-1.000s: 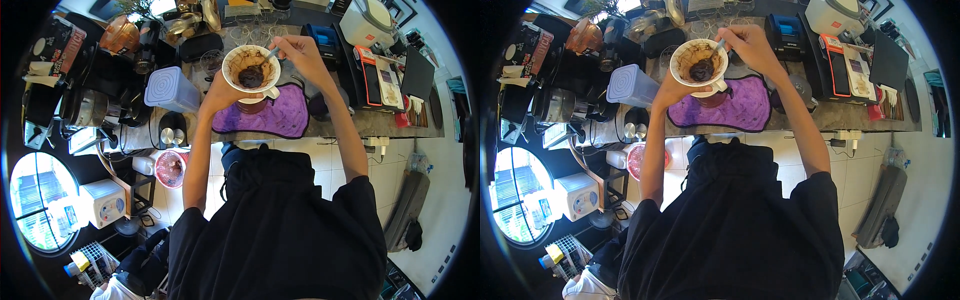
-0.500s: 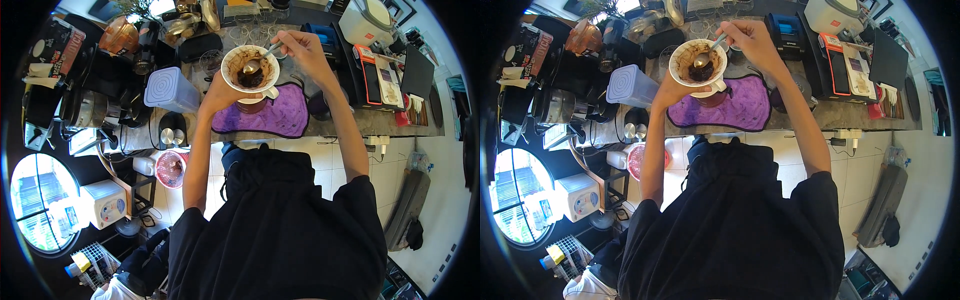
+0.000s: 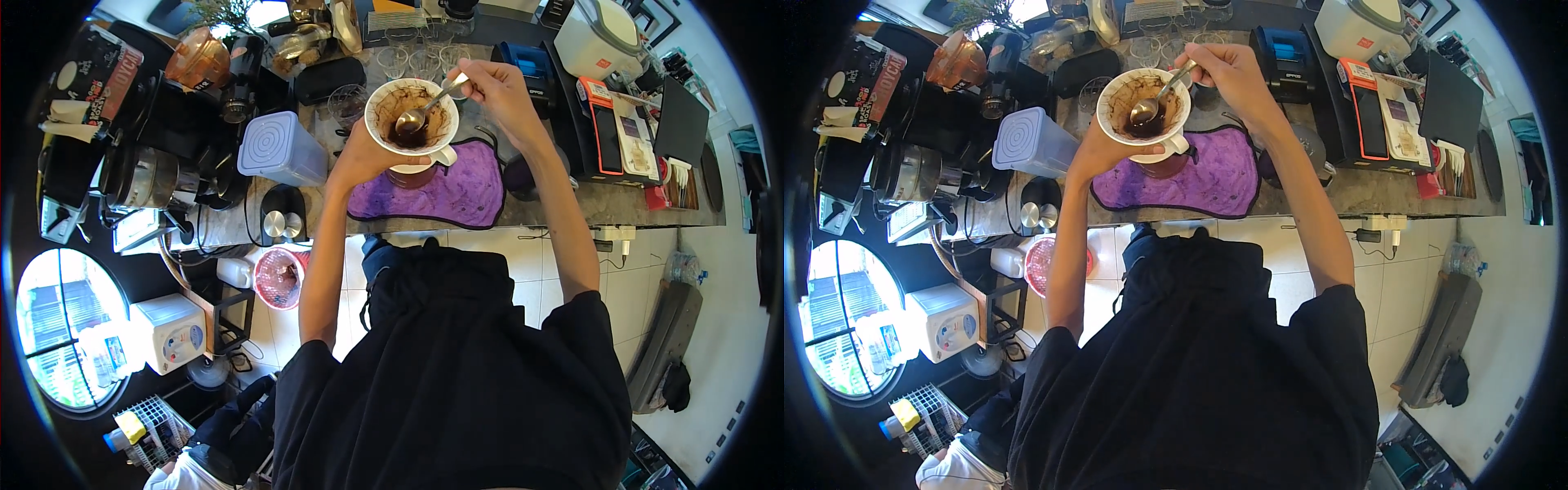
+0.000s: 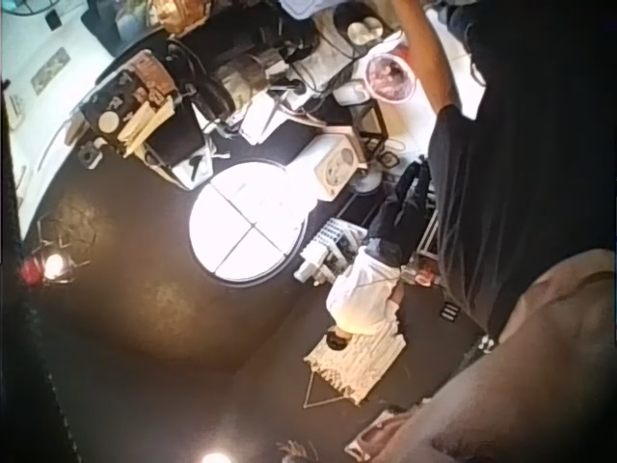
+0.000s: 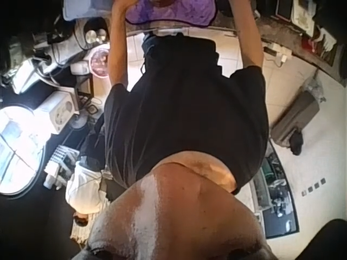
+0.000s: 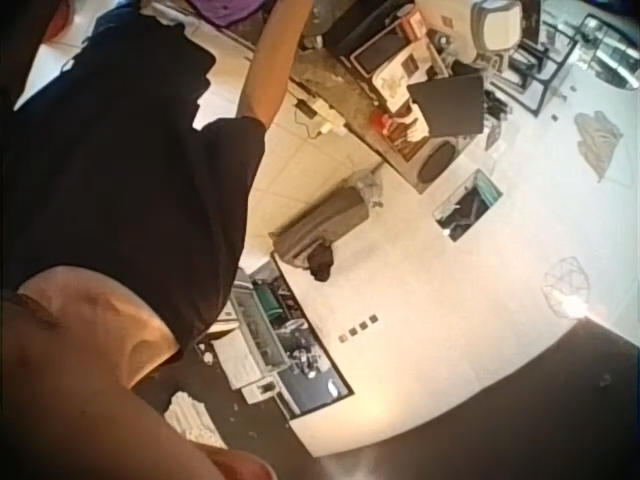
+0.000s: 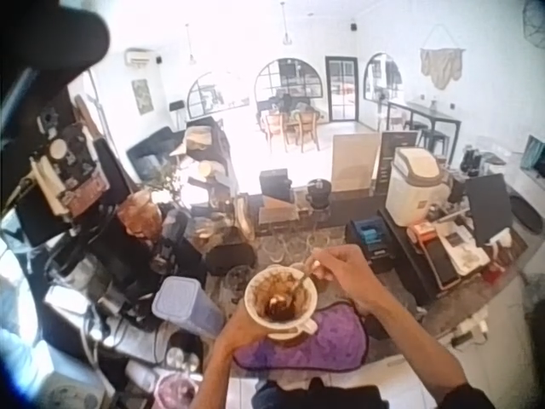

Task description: Stirring coffee grounds and water in a pour-over filter with a spoon.

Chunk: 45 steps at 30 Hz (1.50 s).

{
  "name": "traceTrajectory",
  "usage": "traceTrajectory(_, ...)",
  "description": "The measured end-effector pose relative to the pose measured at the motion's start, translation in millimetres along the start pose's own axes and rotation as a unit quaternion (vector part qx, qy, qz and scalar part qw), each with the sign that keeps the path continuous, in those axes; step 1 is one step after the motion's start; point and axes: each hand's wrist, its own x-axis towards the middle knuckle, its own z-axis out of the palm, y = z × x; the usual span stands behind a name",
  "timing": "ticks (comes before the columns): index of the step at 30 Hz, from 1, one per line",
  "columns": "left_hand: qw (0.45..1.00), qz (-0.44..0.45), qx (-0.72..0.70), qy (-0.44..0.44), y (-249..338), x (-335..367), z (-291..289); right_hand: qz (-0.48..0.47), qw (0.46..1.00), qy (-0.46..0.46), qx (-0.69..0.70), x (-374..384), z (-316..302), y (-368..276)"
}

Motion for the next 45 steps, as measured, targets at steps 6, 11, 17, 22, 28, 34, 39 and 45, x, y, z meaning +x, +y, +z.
traceTrajectory(6, 1.0, 0.004, 0.007, -0.002, 5.5, 0.5, 1.3, -0.061, 0.994, 0.003, -0.088, 1.6, 1.9, -4.0)
traceTrajectory(11, 0.999, -0.016, 0.03, 0.003, 6.7, -0.5, 0.6, 0.0, 0.996, 0.012, -0.088, -3.6, 8.0, 9.5)
traceTrajectory(17, 1.0, -0.016, 0.014, 0.002, 5.9, -0.6, -0.2, 0.075, 0.997, 0.022, 0.023, -4.5, 2.7, 12.8)
traceTrajectory(22, 0.999, 0.017, -0.003, 0.036, 2.4, -0.4, 1.2, -0.011, 0.999, 0.024, 0.034, -0.5, 1.4, -1.0)
traceTrajectory(28, 0.999, 0.021, -0.019, 0.037, -1.7, 1.1, 2.7, -0.094, 0.99, 0.006, -0.101, -0.6, 7.5, -1.5)
traceTrajectory(34, 0.999, 0.034, 0.004, 0.031, 0.4, 0.7, 1.4, 0.025, 0.997, 0.023, -0.065, -6.8, 12.5, 10.9)
traceTrajectory(39, 1.0, -0.006, -0.004, 0.016, 2.6, -1.1, -0.9, 0.043, 0.997, 0.04, 0.04, -5.9, 3.4, 10.4)
traceTrajectory(45, 1.0, 0.005, 0.009, 0.014, 7.0, -2.1, -0.8, -0.049, 0.998, 0.03, 0.008, -1.7, 4.4, -9.3)
